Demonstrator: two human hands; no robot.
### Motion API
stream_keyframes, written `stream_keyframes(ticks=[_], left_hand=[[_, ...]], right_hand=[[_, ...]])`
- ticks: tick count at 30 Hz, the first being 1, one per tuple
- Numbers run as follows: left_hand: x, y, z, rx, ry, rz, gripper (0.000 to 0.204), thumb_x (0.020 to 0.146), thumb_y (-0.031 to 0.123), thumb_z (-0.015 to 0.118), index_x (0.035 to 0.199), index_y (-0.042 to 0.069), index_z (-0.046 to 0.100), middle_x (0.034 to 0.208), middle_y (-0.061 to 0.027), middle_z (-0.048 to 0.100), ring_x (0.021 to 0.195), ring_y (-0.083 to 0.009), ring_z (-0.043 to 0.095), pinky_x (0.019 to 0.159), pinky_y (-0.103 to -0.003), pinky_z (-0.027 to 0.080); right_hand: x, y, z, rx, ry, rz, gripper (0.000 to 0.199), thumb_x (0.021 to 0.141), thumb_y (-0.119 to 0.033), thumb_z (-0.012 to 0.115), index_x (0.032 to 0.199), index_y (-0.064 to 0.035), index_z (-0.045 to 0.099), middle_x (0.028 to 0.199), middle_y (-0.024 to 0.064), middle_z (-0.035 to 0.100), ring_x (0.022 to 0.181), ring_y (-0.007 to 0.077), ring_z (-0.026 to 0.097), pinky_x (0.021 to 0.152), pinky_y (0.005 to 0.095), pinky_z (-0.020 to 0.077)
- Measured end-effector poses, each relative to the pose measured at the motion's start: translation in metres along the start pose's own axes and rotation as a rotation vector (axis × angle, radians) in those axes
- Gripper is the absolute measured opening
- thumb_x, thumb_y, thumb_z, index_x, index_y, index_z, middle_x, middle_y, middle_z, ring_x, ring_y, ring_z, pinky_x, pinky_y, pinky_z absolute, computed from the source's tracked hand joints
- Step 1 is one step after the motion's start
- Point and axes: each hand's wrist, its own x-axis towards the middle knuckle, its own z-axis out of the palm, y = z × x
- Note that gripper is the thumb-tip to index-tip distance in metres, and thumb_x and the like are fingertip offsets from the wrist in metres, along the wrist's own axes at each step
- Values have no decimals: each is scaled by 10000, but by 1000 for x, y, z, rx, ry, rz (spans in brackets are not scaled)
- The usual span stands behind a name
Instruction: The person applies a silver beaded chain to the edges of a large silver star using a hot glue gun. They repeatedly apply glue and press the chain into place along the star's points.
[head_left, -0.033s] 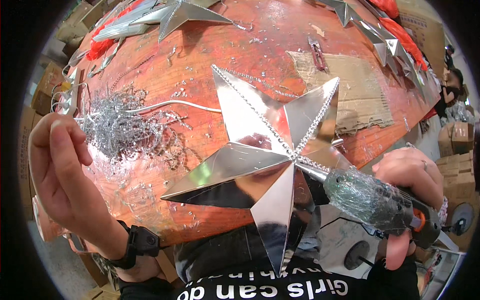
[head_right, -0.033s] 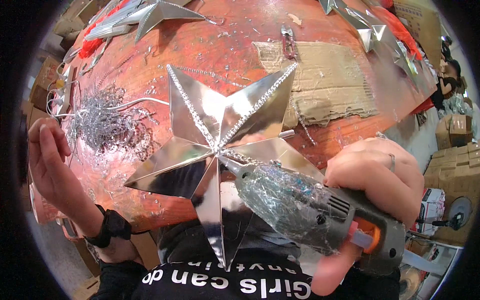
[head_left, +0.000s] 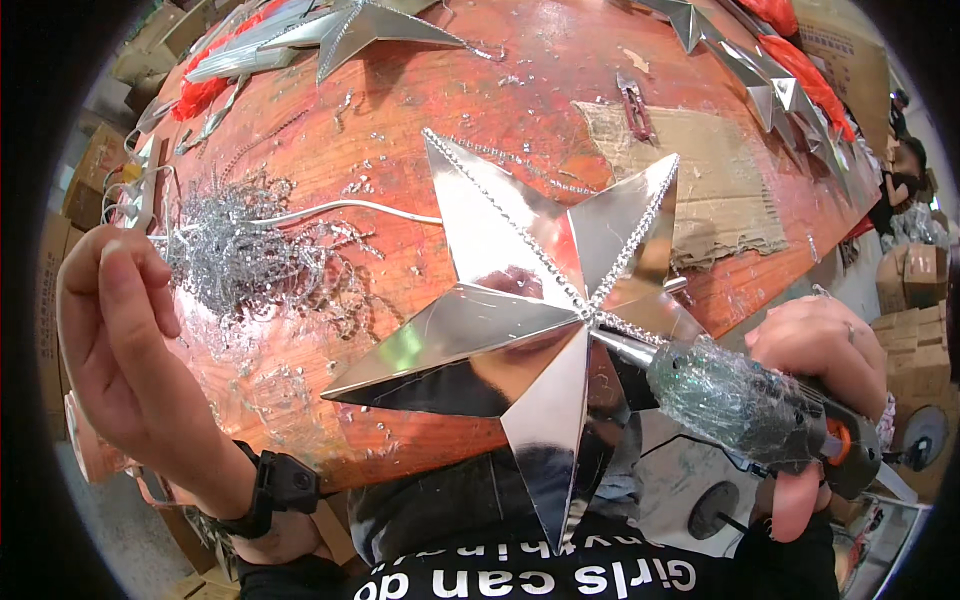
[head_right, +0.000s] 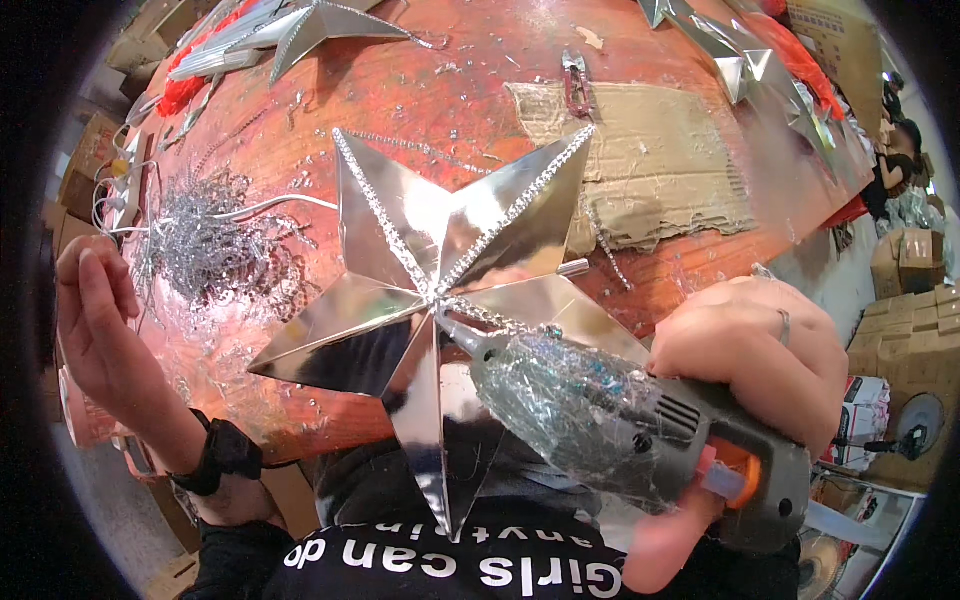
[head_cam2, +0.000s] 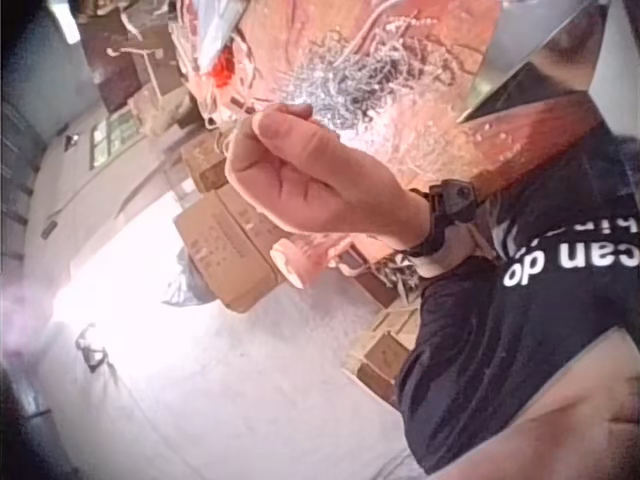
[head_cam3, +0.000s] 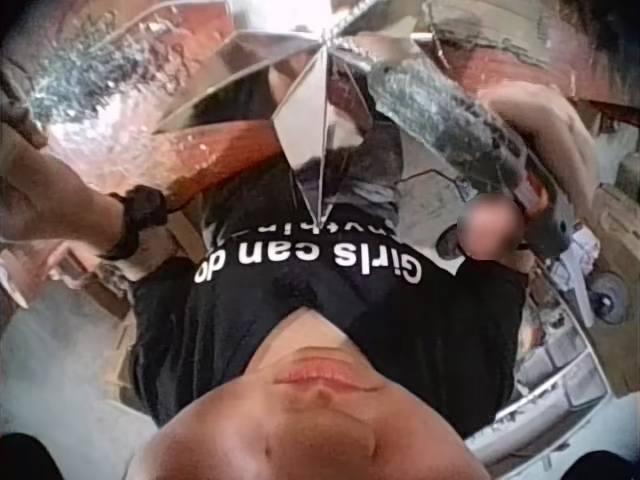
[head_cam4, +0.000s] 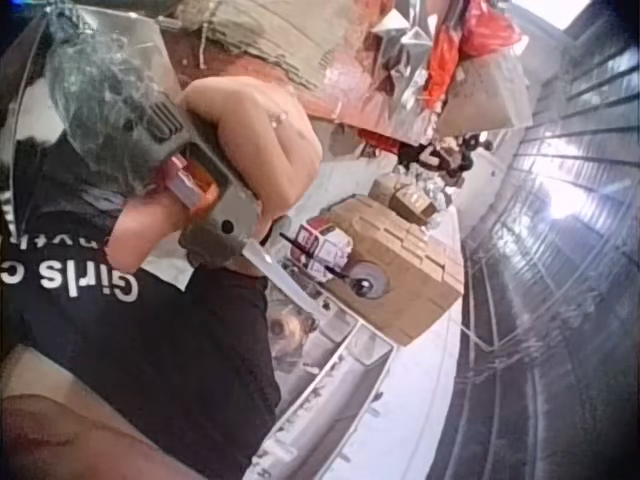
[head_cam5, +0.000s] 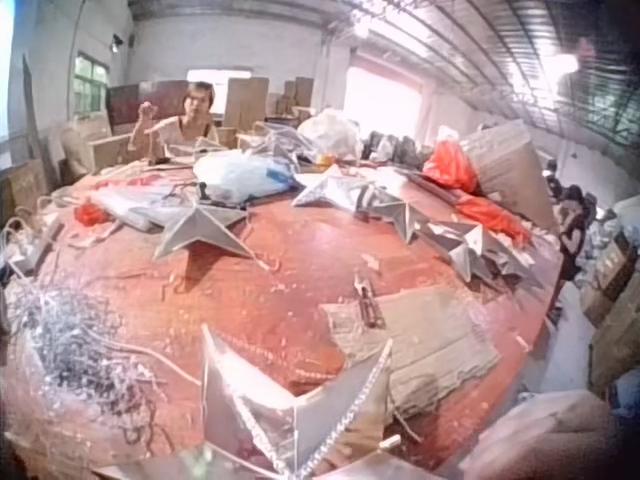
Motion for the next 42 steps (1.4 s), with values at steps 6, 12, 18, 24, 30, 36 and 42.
stream_keyframes(ticks=[6, 12, 18, 24, 30, 36, 42], left_hand=[[-1, 2, 0, 37, 167, -128, 196, 972, 160, 469, 971, 10, 596, 799, 5, 528, 569, -13, 336, 521, -149, 271], [3, -4, -5, 39, 157, -66, 227, 983, 162, 427, 997, 20, 603, 664, 35, 449, 507, -8, 257, 480, -172, 182], [3, -3, -2, -33, -115, -18, 233, 1002, 165, 411, 1086, 6, 559, 649, 44, 406, 514, -3, 250, 488, -175, 177], [-3, -3, 4, -64, -130, -15, 249, 1016, 186, 409, 1167, 26, 524, 668, 49, 357, 558, -17, 249, 499, -188, 185], [1, -1, -1, -101, -164, -26, 229, 1014, 202, 412, 1094, 25, 532, 697, 33, 379, 558, -28, 270, 503, -188, 202], [2, 4, 2, -278, -71, -150, 217, 996, 202, 406, 919, 34, 520, 689, 12, 378, 532, -30, 284, 475, -197, 192], [5, 1, -13, -264, -142, -111, 215, 975, 173, 456, 815, 45, 521, 659, 12, 388, 535, -43, 316, 480, -198, 226]], right_hand=[[-8, 11, 10, 50, 36, -79, 773, 473, -715, 677, 801, -20, 590, 753, 59, 601, 699, 231, 593, 637, 347, 456], [-9, -2, 16, -24, 151, -24, 318, 576, -380, 651, 656, -77, 600, 637, 29, 609, 649, 203, 604, 631, 316, 466], [-13, -18, 22, -59, 215, 6, 284, 693, -376, 650, 670, -96, 605, 712, 24, 662, 758, 216, 665, 782, 389, 524], [-13, -12, 32, -43, 278, -38, 269, 605, -357, 649, 649, -96, 598, 654, 24, 634, 671, 192, 639, 726, 356, 522], [-11, -11, 37, -49, 338, -57, 267, 518, -349, 619, 595, -97, 577, 583, 13, 586, 582, 180, 584, 658, 338, 504], [-15, -10, 29, -50, 230, -81, 263, 479, -333, 608, 582, -97, 557, 558, 3, 560, 548, 178, 555, 625, 327, 493], [-20, -1, 19, 18, 35, -208, 754, 584, -812, 595, 654, -62, 539, 583, 2, 542, 553, 181, 538, 632, 351, 470]])
